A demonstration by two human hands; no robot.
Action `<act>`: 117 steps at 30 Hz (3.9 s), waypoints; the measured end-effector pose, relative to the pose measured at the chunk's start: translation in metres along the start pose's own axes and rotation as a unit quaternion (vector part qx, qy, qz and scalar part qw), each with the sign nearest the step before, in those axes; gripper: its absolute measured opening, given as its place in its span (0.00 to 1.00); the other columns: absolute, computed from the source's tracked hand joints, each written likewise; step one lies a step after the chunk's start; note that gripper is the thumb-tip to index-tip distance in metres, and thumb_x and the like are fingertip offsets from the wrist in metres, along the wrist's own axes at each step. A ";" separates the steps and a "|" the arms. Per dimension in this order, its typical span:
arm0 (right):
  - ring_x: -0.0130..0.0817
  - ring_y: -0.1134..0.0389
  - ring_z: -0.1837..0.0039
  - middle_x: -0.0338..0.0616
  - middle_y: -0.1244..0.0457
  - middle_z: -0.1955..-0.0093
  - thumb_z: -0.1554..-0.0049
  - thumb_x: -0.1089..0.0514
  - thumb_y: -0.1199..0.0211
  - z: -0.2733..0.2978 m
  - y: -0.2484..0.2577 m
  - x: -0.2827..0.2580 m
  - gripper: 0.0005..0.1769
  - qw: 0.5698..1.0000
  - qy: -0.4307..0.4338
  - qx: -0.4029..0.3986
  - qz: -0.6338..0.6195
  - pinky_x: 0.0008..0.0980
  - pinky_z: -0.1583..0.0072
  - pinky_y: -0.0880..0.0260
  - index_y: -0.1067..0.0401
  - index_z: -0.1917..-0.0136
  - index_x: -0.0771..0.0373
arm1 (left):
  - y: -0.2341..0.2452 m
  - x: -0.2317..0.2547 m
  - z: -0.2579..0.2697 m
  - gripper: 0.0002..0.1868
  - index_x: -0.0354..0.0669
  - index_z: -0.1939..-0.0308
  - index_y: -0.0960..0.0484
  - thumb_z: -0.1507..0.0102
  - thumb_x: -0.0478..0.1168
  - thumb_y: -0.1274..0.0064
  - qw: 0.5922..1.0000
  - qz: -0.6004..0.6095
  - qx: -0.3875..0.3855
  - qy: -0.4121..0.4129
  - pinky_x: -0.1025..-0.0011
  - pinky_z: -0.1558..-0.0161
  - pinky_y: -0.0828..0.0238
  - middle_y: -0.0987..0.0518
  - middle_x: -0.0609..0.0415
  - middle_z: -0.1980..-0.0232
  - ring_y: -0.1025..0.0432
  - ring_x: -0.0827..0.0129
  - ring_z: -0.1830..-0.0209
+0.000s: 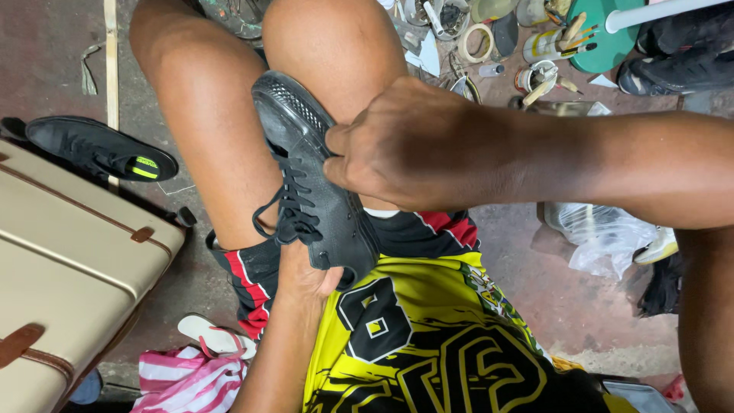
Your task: The person is repairing a black shoe by hand-sewing the sole to the upper. They use a needle and thread to stitch through the shoe's material, pulling the thread tight with each pass. The task is performed while sitting on the floor with the shoe resting on their lap.
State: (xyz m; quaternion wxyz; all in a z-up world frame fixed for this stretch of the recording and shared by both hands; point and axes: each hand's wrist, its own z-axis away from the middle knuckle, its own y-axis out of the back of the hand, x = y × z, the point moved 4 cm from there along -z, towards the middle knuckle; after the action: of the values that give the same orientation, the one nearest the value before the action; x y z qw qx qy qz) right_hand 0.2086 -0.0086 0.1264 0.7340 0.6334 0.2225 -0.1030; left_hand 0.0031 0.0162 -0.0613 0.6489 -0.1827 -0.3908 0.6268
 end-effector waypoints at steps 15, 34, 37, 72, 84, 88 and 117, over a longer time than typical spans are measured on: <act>0.40 0.36 0.53 0.44 0.43 0.57 0.47 0.57 0.40 0.034 -0.025 -0.033 0.09 0.981 -0.129 0.120 0.080 0.35 0.52 0.33 0.35 0.55 0.60 | -0.018 0.000 0.022 0.20 0.35 0.37 0.27 0.34 0.30 0.45 0.993 -0.091 0.047 -0.061 0.68 0.45 0.25 0.22 0.49 0.43 0.24 0.65 0.47; 0.38 0.33 0.57 0.45 0.41 0.55 0.53 0.60 0.37 0.054 -0.022 -0.017 0.13 0.988 -0.145 0.012 0.055 0.36 0.57 0.31 0.32 0.53 0.63 | 0.006 0.060 0.084 0.19 0.35 0.38 0.21 0.32 0.33 0.58 0.873 -0.477 0.052 0.087 0.75 0.67 0.35 0.12 0.42 0.55 0.32 0.75 0.69; 0.39 0.32 0.56 0.44 0.39 0.54 0.51 0.59 0.36 0.067 -0.014 -0.020 0.16 0.988 -0.134 0.078 0.001 0.39 0.57 0.31 0.31 0.50 0.65 | -0.050 0.108 0.104 0.09 0.35 0.55 0.17 0.32 0.33 0.54 0.795 -0.594 0.031 -0.120 0.79 0.54 0.25 0.17 0.49 0.52 0.22 0.77 0.61; 0.42 0.29 0.66 0.45 0.32 0.67 0.43 0.55 0.34 0.113 -0.002 -0.012 0.09 0.954 -0.257 0.102 -0.111 0.42 0.65 0.33 0.26 0.55 0.62 | -0.134 0.094 0.029 0.19 0.39 0.63 0.28 0.33 0.37 0.28 0.576 -0.723 -0.002 -0.382 0.75 0.65 0.38 0.31 0.54 0.65 0.35 0.70 0.69; 0.46 0.28 0.64 0.46 0.32 0.66 0.43 0.54 0.35 0.114 -0.014 -0.012 0.09 0.937 -0.286 0.091 -0.179 0.43 0.62 0.31 0.27 0.54 0.61 | -0.171 0.068 0.047 0.16 0.47 0.47 0.15 0.35 0.43 0.28 0.404 -0.800 -0.108 -0.431 0.67 0.62 0.34 0.24 0.56 0.52 0.30 0.65 0.62; 0.45 0.28 0.65 0.46 0.32 0.67 0.43 0.53 0.36 0.116 -0.015 -0.011 0.09 0.935 -0.291 0.091 -0.183 0.43 0.63 0.30 0.27 0.53 0.60 | -0.173 0.064 0.042 0.12 0.47 0.52 0.13 0.36 0.42 0.28 0.363 -0.797 -0.124 -0.467 0.68 0.66 0.37 0.22 0.58 0.55 0.32 0.67 0.66; 0.29 0.33 0.53 0.44 0.41 0.47 0.38 0.60 0.28 0.076 -0.059 0.002 0.10 0.917 -0.173 0.309 -0.186 0.29 0.52 0.32 0.30 0.50 0.62 | -0.118 0.088 0.035 0.16 0.35 0.35 0.32 0.26 0.32 0.51 0.901 -0.360 -0.104 -0.217 0.74 0.49 0.26 0.25 0.55 0.61 0.29 0.73 0.62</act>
State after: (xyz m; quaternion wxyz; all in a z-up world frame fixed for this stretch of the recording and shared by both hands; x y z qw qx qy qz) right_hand 0.1992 -0.0927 0.0806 0.4968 0.7480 0.1629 -0.4089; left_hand 0.0485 0.0737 0.0713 0.7065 0.0446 -0.6244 0.3301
